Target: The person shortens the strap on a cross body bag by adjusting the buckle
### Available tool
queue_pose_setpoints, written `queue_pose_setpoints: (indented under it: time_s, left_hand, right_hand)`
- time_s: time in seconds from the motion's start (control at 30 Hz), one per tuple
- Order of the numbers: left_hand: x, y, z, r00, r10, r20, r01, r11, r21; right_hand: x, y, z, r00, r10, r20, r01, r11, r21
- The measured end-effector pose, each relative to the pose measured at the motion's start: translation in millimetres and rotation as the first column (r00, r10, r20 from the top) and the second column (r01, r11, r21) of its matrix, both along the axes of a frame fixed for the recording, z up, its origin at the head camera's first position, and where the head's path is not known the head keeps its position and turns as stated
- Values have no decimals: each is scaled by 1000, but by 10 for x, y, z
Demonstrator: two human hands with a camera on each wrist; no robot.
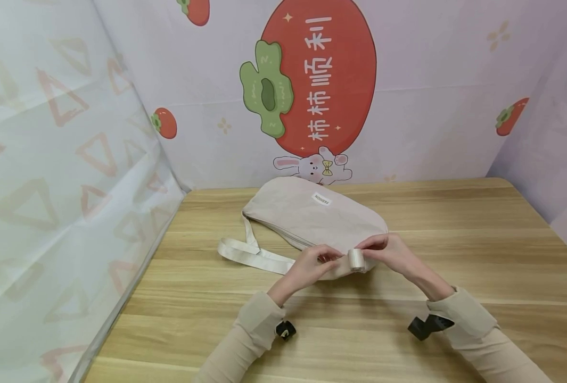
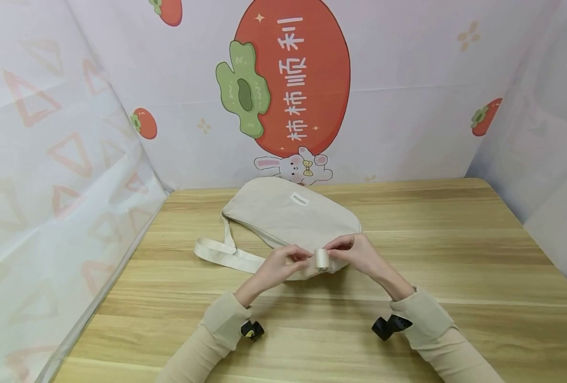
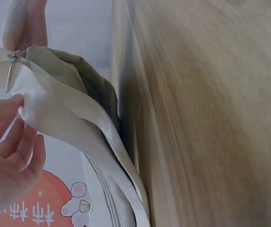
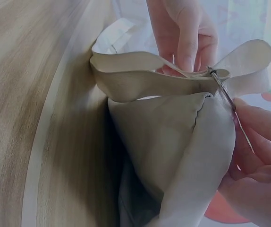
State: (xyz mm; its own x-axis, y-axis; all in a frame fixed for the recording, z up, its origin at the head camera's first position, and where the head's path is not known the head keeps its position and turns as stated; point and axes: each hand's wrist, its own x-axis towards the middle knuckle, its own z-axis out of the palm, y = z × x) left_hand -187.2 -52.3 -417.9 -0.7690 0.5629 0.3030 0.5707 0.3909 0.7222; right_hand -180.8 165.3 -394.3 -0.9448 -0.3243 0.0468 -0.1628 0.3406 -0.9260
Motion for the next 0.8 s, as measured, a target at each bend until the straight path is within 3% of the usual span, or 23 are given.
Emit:
queue_pose_setpoints:
  time_s: [0.43,0.8]
  left_hand:
    - [-14,-259,-41,1000,27,14,-26,999,-32]
    - [-8,-460,-45,998,59,-33,-61,996,-62]
  right_hand:
    - [8,126,-13,1000,4,-29,-3,1000,21]
    - [28,250,-28,1000,7,-26,-5,998,59]
